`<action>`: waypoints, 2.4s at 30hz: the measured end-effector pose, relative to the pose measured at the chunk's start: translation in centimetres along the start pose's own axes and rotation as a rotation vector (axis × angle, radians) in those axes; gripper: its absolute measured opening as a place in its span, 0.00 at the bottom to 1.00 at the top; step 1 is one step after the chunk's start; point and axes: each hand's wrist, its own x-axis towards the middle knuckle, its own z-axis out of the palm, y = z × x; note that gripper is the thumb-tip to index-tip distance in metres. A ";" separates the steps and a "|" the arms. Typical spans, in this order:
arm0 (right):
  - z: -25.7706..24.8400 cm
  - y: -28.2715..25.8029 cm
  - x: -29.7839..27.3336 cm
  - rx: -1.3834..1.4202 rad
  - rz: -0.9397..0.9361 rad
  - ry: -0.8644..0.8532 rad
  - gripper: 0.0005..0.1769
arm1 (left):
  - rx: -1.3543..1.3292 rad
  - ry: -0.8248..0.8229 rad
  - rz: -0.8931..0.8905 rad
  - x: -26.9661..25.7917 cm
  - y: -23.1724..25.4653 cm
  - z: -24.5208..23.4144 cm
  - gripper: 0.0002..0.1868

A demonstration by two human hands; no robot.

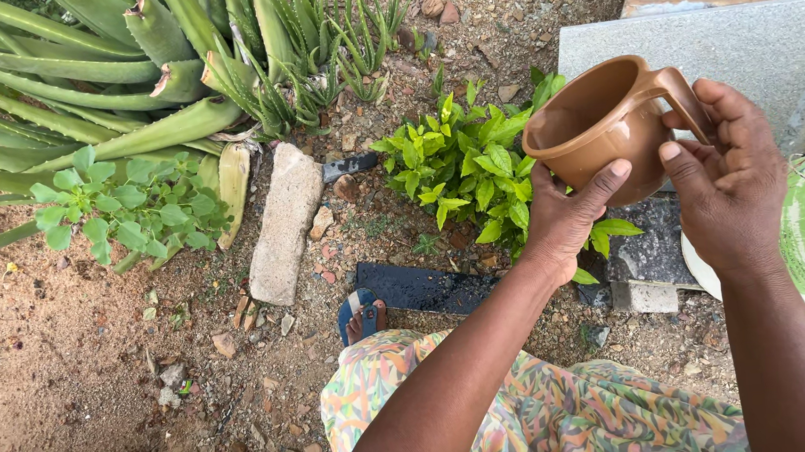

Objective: The person waters a small green plant in a garden by hand using a brown plastic mug to pour water from a white bucket.

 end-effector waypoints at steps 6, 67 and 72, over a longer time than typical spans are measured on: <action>0.2 -0.6 0.0 -0.060 0.017 -0.001 0.33 | 0.070 0.027 -0.068 0.5 -0.2 -0.3 0.64; -0.4 -0.7 -0.3 -0.197 0.063 -0.007 0.35 | 0.101 0.051 -0.154 0.8 -1.6 0.2 0.65; -0.8 -0.1 -0.5 -0.094 0.052 -0.004 0.35 | 0.072 0.032 -0.117 0.8 -1.7 0.7 0.62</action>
